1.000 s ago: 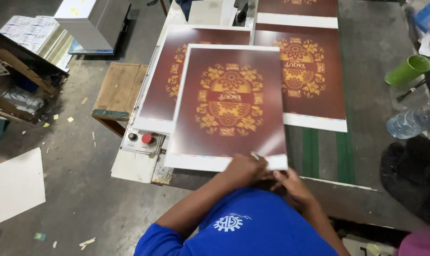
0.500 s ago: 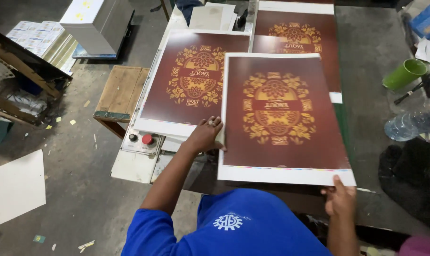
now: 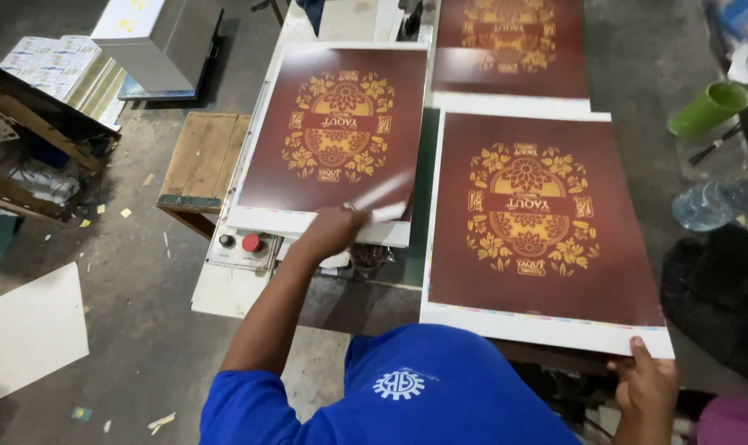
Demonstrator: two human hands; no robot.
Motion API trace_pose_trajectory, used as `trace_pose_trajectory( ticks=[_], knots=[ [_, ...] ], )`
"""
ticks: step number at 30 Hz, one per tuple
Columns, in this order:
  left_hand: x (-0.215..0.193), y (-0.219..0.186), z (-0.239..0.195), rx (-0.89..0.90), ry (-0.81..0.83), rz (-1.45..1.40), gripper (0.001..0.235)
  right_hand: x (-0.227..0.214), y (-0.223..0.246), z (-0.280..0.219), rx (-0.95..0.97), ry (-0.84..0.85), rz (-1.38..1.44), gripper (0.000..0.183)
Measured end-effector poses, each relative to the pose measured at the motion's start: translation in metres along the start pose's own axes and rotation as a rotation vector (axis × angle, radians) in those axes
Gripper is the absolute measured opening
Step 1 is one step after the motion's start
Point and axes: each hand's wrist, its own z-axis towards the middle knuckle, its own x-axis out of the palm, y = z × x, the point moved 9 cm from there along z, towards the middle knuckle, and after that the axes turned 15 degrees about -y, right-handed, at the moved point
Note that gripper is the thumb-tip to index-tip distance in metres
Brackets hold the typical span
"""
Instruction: Collect and align printed sheets as they are output from a machine.
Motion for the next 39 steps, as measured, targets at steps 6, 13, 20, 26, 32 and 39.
trace_pose_trajectory(
  ticks=[6,13,20,26,32,39],
  knots=[
    [-0.141,-0.065,-0.002,-0.041,-0.596,0.175,0.007,0.040,0.018,-0.022,-0.055,0.101,0.029,0.032],
    [-0.132,-0.090,-0.025,0.006,-0.659,0.152,0.010,0.128,0.018,0.017,-0.029,0.147,0.037,0.032],
    [-0.113,-0.107,-0.034,0.026,-0.633,0.103,0.017,0.179,0.015,0.036,0.157,0.234,-0.096,0.025],
    [-0.053,-0.147,-0.024,0.189,-0.616,-0.073,0.016,0.204,-0.009,-0.050,0.268,0.309,-0.304,0.040],
    [-0.006,-0.225,-0.015,0.378,-0.439,-0.283,0.016,0.237,-0.044,-0.148,0.361,0.689,-0.235,0.047],
    [-0.037,-0.181,0.018,0.177,-0.189,-0.410,0.017,0.227,-0.015,-0.108,0.250,0.516,0.023,0.032]
  ],
)
